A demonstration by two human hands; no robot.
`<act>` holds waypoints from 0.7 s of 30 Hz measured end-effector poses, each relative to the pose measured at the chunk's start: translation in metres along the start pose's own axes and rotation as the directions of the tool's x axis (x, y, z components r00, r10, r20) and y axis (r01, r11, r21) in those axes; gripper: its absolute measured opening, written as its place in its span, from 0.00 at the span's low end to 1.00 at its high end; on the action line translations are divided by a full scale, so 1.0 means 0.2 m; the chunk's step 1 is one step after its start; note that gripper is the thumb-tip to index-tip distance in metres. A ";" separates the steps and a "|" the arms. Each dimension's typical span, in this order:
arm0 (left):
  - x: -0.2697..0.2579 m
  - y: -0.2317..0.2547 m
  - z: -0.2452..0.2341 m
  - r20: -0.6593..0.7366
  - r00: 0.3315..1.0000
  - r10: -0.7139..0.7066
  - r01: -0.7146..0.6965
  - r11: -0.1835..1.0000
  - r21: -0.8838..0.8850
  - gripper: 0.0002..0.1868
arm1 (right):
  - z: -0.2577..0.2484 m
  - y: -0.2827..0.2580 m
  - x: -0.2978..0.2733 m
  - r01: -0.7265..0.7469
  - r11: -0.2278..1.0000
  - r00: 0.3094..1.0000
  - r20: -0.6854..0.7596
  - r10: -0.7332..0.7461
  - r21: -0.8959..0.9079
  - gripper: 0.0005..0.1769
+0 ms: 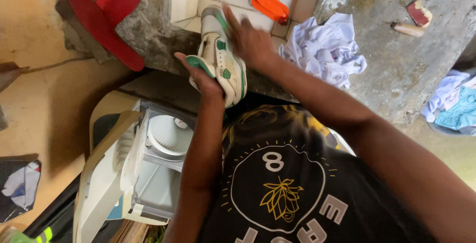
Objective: The person cleans a sneaker by scrubbing it with a brush, applying a liquid from a small bottle, and wiping it with a white cloth.
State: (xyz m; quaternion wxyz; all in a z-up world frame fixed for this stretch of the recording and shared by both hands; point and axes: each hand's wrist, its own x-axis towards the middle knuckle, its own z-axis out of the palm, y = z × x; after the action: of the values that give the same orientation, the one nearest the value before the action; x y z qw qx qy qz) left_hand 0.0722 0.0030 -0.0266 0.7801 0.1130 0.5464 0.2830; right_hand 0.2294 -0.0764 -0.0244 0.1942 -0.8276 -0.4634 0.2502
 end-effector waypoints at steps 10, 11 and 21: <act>0.09 0.03 -0.10 0.115 0.993 0.031 -0.030 1.000 -0.009 0.57 | -0.21 -0.05 0.03 0.020 0.966 1.000 0.004 -0.022 0.259 0.40; 0.11 0.03 -0.10 0.190 0.981 0.032 -0.026 0.999 -0.030 0.57 | -0.18 -0.10 0.00 0.034 0.979 0.999 -0.029 -0.029 0.200 0.42; 0.06 0.04 -0.07 0.149 0.987 -0.056 0.057 0.998 -0.002 0.60 | -0.08 -0.08 -0.24 0.008 0.984 0.997 0.079 -0.022 0.176 0.46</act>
State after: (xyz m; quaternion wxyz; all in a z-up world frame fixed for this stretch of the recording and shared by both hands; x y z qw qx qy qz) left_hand 0.0591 0.0135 -0.0376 0.8269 0.1159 0.4886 0.2530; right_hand 0.2069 -0.1105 0.0088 0.2494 -0.7931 -0.4532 0.3215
